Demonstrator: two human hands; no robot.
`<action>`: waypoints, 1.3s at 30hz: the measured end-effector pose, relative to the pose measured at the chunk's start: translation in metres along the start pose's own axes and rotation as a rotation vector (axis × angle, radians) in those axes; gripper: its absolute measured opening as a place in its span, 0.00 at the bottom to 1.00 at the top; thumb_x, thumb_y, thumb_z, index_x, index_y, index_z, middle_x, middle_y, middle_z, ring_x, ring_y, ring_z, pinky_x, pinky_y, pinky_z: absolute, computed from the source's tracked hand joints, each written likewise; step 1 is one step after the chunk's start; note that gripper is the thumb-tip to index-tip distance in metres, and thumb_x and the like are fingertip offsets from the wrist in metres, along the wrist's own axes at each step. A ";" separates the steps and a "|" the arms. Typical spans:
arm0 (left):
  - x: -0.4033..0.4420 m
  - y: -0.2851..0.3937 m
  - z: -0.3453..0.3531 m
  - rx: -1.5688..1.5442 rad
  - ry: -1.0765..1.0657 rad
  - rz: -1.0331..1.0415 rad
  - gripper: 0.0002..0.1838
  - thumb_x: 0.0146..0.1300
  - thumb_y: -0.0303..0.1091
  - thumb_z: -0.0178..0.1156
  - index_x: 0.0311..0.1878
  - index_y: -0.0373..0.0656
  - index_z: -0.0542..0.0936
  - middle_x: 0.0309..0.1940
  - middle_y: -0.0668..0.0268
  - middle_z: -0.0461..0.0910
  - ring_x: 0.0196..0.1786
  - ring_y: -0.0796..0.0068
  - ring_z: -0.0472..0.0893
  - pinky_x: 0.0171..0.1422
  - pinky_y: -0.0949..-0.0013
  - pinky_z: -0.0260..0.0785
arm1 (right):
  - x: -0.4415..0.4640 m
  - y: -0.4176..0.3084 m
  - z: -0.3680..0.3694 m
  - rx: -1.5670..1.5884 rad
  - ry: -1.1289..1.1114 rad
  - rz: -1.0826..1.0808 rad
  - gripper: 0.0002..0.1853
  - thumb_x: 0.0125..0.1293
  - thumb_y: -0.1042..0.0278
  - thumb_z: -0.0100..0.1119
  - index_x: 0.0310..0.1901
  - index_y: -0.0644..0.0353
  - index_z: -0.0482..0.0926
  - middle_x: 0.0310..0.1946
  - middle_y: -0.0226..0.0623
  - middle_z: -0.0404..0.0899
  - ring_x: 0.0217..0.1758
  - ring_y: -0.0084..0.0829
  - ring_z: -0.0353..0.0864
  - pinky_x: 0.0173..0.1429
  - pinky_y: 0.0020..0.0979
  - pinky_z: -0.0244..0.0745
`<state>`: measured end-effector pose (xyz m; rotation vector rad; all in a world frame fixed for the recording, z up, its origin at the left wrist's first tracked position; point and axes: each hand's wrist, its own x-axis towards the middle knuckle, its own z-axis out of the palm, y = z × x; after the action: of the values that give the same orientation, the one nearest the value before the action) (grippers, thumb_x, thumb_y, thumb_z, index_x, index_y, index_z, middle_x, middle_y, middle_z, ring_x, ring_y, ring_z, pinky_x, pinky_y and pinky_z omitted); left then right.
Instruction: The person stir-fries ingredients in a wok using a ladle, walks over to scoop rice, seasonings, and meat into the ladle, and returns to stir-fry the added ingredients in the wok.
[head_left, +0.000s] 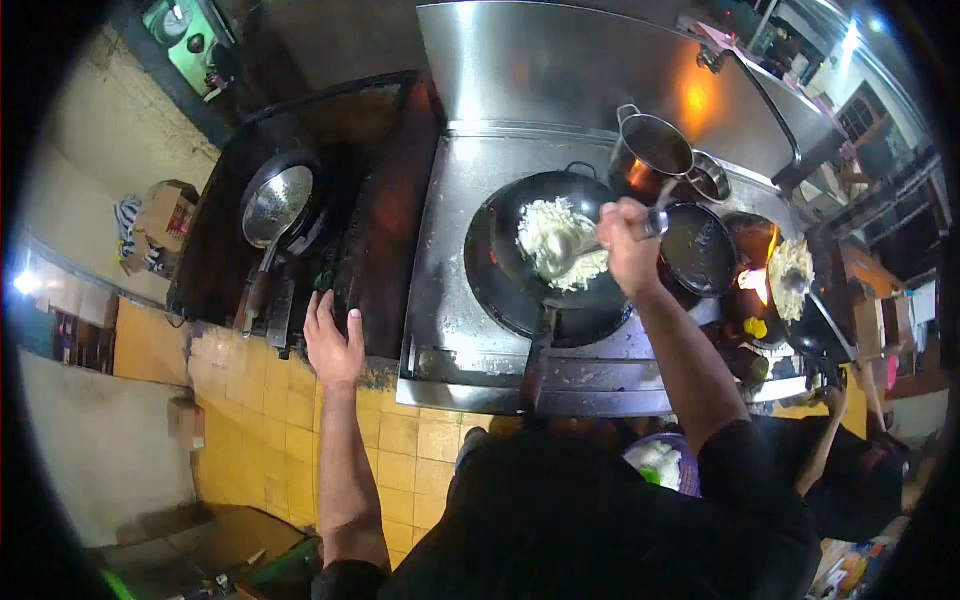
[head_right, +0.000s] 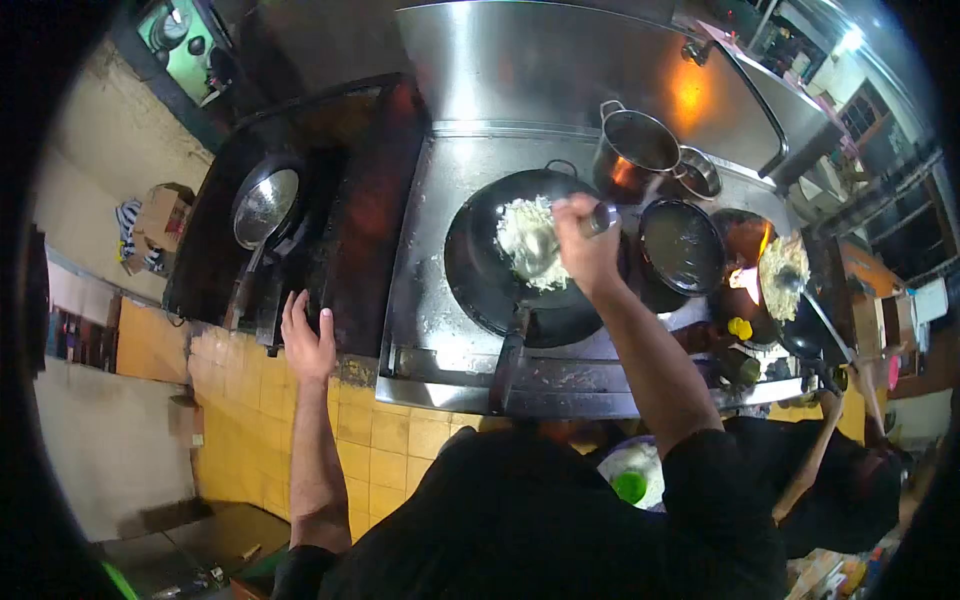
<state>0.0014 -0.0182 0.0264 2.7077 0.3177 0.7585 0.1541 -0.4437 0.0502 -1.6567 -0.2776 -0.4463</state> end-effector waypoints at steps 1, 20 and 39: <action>0.000 -0.001 0.001 -0.012 -0.002 -0.003 0.27 0.68 0.43 0.59 0.66 0.41 0.71 0.68 0.47 0.67 0.68 0.45 0.68 0.72 0.49 0.61 | 0.005 0.027 -0.009 -0.059 -0.118 -0.079 0.09 0.68 0.72 0.62 0.31 0.56 0.71 0.25 0.21 0.70 0.23 0.15 0.66 0.26 0.24 0.59; 0.000 -0.007 0.005 -0.012 0.029 0.040 0.25 0.69 0.43 0.58 0.65 0.40 0.72 0.66 0.48 0.69 0.67 0.45 0.69 0.71 0.51 0.62 | 0.042 -0.031 0.030 0.254 0.303 -0.026 0.10 0.67 0.69 0.63 0.29 0.57 0.74 0.19 0.20 0.67 0.20 0.14 0.63 0.25 0.22 0.58; 0.000 -0.010 0.010 0.048 0.040 0.056 0.24 0.69 0.43 0.57 0.63 0.41 0.74 0.65 0.48 0.72 0.64 0.46 0.72 0.68 0.51 0.64 | 0.030 -0.018 0.026 0.505 0.231 0.037 0.14 0.68 0.74 0.60 0.25 0.54 0.69 0.18 0.20 0.68 0.19 0.14 0.65 0.24 0.23 0.58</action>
<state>0.0053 -0.0112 0.0150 2.7595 0.2737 0.8319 0.1764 -0.4179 0.0775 -1.1050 -0.1688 -0.4885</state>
